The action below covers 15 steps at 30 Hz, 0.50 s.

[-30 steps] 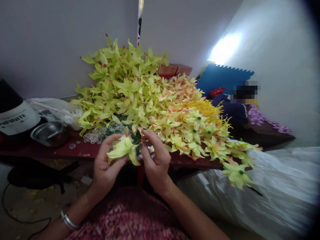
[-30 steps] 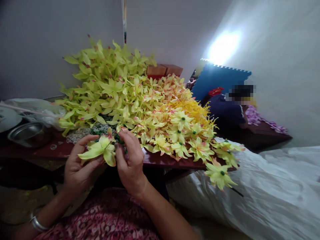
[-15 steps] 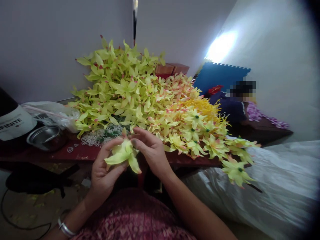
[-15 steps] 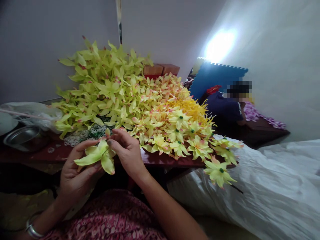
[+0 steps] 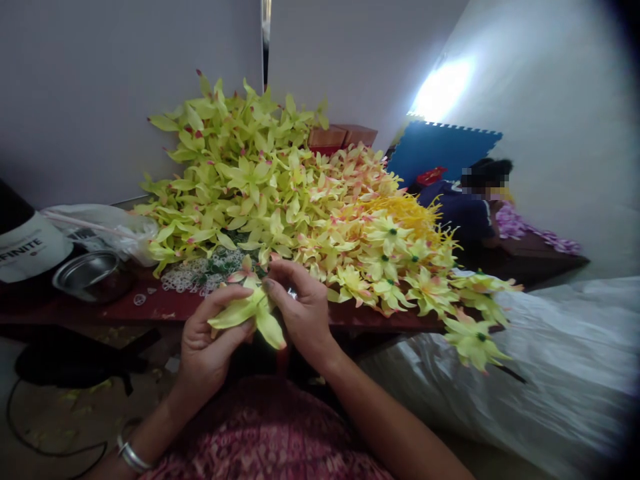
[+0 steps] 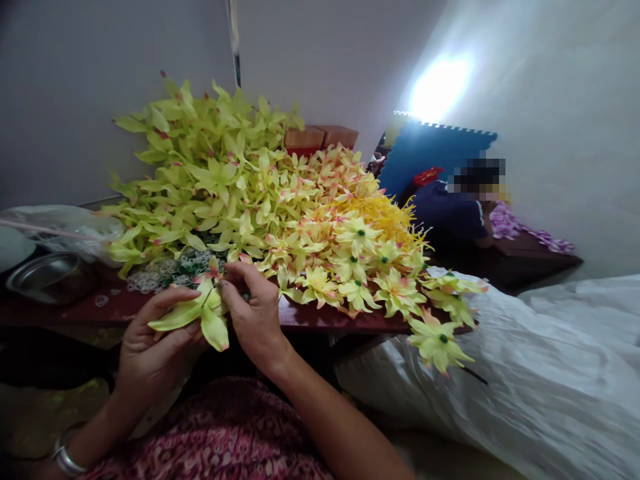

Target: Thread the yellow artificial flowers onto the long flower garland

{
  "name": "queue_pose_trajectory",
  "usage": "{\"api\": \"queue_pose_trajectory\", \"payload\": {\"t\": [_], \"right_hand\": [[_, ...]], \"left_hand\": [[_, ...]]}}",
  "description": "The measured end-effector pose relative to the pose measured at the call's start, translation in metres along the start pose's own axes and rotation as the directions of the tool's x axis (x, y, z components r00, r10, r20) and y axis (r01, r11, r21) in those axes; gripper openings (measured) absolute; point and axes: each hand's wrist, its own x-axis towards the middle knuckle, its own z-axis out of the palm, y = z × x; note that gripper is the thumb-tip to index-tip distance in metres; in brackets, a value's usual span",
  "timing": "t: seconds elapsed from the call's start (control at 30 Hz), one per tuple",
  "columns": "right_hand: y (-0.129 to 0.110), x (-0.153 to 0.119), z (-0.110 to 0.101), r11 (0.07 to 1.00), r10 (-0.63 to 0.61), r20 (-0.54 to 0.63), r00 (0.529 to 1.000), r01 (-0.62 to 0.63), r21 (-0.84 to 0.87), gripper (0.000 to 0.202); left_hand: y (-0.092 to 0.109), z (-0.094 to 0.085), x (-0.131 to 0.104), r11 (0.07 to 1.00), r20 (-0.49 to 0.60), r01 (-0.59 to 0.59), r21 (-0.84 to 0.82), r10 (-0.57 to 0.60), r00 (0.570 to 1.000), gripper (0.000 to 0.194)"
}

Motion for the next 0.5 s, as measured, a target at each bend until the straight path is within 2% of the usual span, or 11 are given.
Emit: {"api": "queue_pose_trajectory", "payload": {"t": [0.13,0.23,0.33,0.4,0.5], "right_hand": [[0.003,-0.002,-0.002,0.992,-0.077,-0.007,0.997,0.076,-0.099,0.016],[0.0,-0.002,-0.008,0.986,-0.127,-0.006,0.992,0.126,-0.11,0.014],[-0.009,-0.005,-0.017,0.967,-0.233,0.03,0.972,0.235,-0.099,0.013],[-0.017,-0.007,-0.023,0.941,-0.295,0.133,0.946,0.312,-0.133,0.012],[-0.028,-0.011,-0.03,0.841,-0.338,0.368,0.866,0.454,-0.296,0.021]], "left_hand": [[0.002,0.0,0.004,0.997,0.005,0.051,-0.063,-0.051,0.999,0.019],[0.003,0.002,0.006,0.99,0.005,0.092,-0.111,-0.092,0.996,0.019],[0.005,0.004,0.008,0.985,0.007,0.098,-0.141,-0.098,0.995,0.021],[0.007,0.005,0.008,0.983,0.005,0.112,-0.144,-0.112,0.994,0.022],[0.009,0.006,0.009,0.981,-0.015,0.135,-0.142,-0.139,0.99,0.022]]}}
